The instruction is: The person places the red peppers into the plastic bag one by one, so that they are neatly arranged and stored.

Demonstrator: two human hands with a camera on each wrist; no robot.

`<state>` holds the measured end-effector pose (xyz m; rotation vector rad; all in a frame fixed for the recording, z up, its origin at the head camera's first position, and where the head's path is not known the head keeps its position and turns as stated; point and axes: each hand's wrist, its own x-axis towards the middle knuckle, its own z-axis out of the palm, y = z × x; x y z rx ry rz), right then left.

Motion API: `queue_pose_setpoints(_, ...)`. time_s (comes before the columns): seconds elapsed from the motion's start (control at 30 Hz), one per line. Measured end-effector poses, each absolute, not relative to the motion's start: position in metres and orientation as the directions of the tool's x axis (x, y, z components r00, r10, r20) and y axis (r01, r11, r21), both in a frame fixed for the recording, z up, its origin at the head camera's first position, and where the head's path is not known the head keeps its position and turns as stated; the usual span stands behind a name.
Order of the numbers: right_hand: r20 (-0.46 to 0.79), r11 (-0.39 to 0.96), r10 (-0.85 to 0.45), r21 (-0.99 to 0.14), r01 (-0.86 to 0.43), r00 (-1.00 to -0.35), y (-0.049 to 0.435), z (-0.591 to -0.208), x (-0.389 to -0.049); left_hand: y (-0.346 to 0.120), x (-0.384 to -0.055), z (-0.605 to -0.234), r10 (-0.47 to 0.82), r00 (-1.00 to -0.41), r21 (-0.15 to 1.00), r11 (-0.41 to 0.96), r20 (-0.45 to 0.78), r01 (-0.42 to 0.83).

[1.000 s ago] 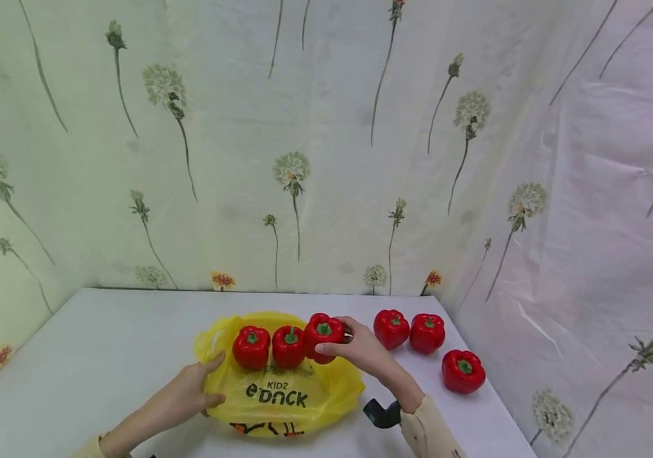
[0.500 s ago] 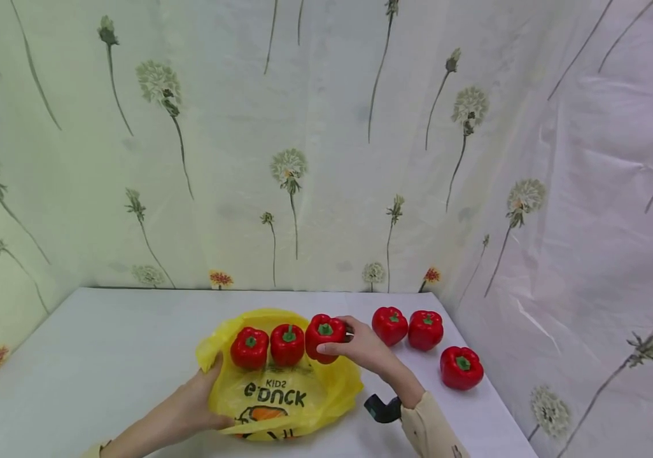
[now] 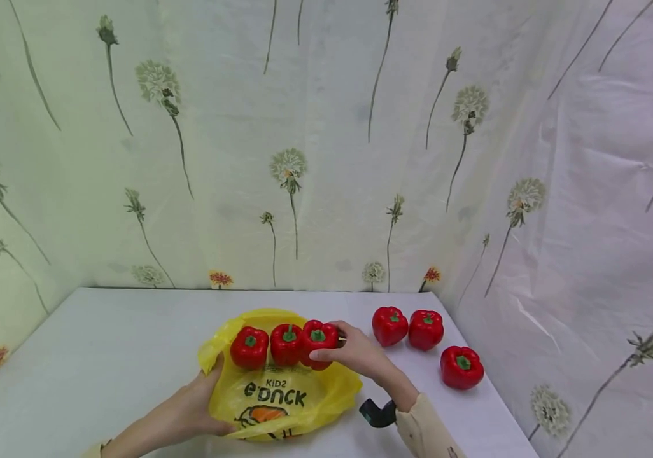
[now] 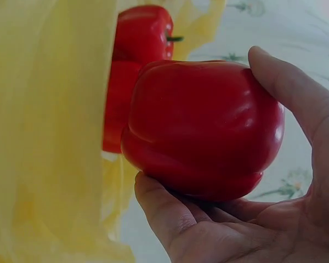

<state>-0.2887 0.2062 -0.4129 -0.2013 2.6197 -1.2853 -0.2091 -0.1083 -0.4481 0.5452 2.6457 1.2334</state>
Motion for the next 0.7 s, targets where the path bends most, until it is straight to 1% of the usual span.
queue_pose_setpoints(0.33, -0.144, 0.552, -0.359, -0.830, -0.085, -0.922, 0.184, -0.420, -0.277, -0.110, -0.213, -0.450, 0.446, -0.895, 0.819, 0.515, -0.003, 0.254)
queue_pose_setpoints(0.5, -0.139, 0.557, -0.369, -0.825, -0.099, -0.919, 0.178, -0.423, -0.273, -0.111, -0.213, -0.451, 0.448, -0.894, 0.805, 0.531, -0.002, 0.265)
queue_pose_setpoints(0.7, -0.127, 0.529, -0.413, -0.840, -0.123, -0.902, 0.171, -0.428, -0.270, -0.110, -0.212, -0.451, 0.451, -0.892, 0.791, 0.545, 0.003, 0.278)
